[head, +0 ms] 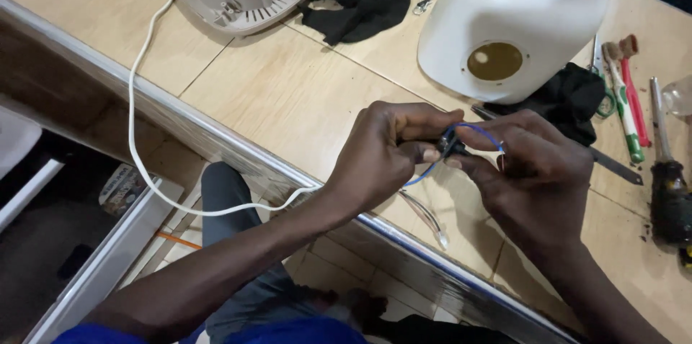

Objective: Repairing and connecting wires to an electrical switch component from a blender.

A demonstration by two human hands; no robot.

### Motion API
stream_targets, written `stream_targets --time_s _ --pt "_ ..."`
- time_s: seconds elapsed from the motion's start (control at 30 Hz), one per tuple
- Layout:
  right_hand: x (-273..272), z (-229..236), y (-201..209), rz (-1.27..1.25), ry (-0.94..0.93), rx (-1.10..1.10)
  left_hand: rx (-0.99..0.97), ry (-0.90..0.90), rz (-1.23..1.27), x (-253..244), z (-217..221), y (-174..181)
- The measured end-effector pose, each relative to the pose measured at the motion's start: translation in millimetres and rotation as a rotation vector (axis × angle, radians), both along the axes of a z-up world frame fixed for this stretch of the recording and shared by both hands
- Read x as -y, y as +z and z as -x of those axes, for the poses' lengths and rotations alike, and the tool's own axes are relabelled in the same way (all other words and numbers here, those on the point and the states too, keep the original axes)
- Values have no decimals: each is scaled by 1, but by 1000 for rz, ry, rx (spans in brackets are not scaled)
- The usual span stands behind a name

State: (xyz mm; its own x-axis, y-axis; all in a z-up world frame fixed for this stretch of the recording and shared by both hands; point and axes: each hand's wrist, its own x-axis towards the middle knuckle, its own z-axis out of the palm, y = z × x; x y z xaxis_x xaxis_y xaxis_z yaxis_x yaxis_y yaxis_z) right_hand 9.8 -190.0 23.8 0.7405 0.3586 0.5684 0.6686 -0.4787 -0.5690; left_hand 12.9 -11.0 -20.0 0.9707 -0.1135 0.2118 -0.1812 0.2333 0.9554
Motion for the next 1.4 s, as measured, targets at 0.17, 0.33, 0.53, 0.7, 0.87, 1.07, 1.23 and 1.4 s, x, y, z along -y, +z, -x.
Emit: stream_targets --time_s 0.17,0.33,0.53,0.7,0.87,1.07,1.23,1.4 --pt "-6 4 8 -74 -45 -136 -4 -42 131 -3 1 0" --pt "-8 4 11 -102 -61 -195 13 -41 98 -6 4 9" --pt "-9 4 7 -93 -122 -160 49 10 6 -3 6 12" --pt "-7 6 9 -55 -105 -102 75 17 -59 0 6 14" --pt "-6 0 3 -26 -126 -29 142 37 -138 0 6 13" --pt "-2 -3 0 1 -143 88 124 -22 -185 2 6 21" --pt "2 -3 -1 57 -125 128 51 -75 3 4 6 22" --pt "5 -11 -1 116 -43 235 -35 -249 341 5 1 13"
